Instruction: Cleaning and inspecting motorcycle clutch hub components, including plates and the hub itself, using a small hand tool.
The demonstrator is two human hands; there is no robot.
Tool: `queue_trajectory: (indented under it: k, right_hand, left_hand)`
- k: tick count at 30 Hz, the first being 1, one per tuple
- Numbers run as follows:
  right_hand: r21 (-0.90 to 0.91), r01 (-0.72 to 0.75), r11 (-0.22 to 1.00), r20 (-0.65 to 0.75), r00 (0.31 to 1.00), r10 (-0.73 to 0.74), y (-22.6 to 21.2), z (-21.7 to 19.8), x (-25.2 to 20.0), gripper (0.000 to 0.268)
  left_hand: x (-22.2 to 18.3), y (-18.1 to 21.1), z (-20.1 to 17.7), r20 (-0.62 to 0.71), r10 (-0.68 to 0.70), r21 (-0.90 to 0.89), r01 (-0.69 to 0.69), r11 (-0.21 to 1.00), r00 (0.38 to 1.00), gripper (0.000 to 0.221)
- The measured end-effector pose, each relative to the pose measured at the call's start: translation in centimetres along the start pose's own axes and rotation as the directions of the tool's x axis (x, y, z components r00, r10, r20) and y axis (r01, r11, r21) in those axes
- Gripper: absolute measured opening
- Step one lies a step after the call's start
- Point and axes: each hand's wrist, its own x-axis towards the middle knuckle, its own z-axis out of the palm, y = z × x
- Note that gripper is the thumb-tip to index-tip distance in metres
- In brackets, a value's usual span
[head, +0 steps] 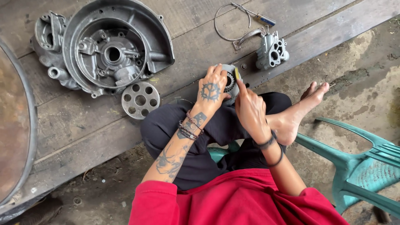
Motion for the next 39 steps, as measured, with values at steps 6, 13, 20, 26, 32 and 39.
queue_trajectory:
  k: [6, 13, 20, 26, 32, 39]
  right_hand:
    - [-0.002, -0.026, 1.0, 0.031, 0.999, 0.026, 1.1, 0.4, 0.4, 0.055]
    - [-0.007, -0.066, 0.998, 0.065, 0.996, 0.066, 0.8, 1.2, -3.2, 0.054]
    - [-0.09, -0.02, 0.996, -0.035, 0.999, 0.017, 0.5, 1.2, -1.3, 0.057]
    - [-0.039, -0.003, 0.999, -0.012, 1.0, 0.002, 1.1, 0.6, 0.0, 0.052]
    - [0.039, -0.069, 0.997, 0.011, 0.998, 0.069, 0.0, 0.1, -2.9, 0.048]
    - [0.048, -0.004, 0.999, -0.044, 0.999, 0.006, -0.2, -0.1, -1.3, 0.05]
  left_hand:
    - [0.7, -1.0, 2.3, 0.058, -0.045, -0.085, 0.049, 0.995, 0.997, 0.065]
    - [0.7, 0.2, 0.6, 0.101, -0.079, -0.059, 0.086, 0.995, 0.992, 0.069]
    - [1.1, -2.3, 4.5, 0.011, -0.004, 0.092, 0.003, 0.996, 1.0, 0.074]
    - [1.1, -2.9, 6.3, -0.006, 0.03, 0.165, -0.029, 0.986, 1.0, 0.078]
    - [1.1, -2.3, 4.5, 0.02, 0.008, 0.049, -0.009, 0.999, 1.0, 0.069]
    - [0.6, -1.8, 3.3, -0.002, -0.024, 0.004, 0.024, 1.0, 1.0, 0.067]
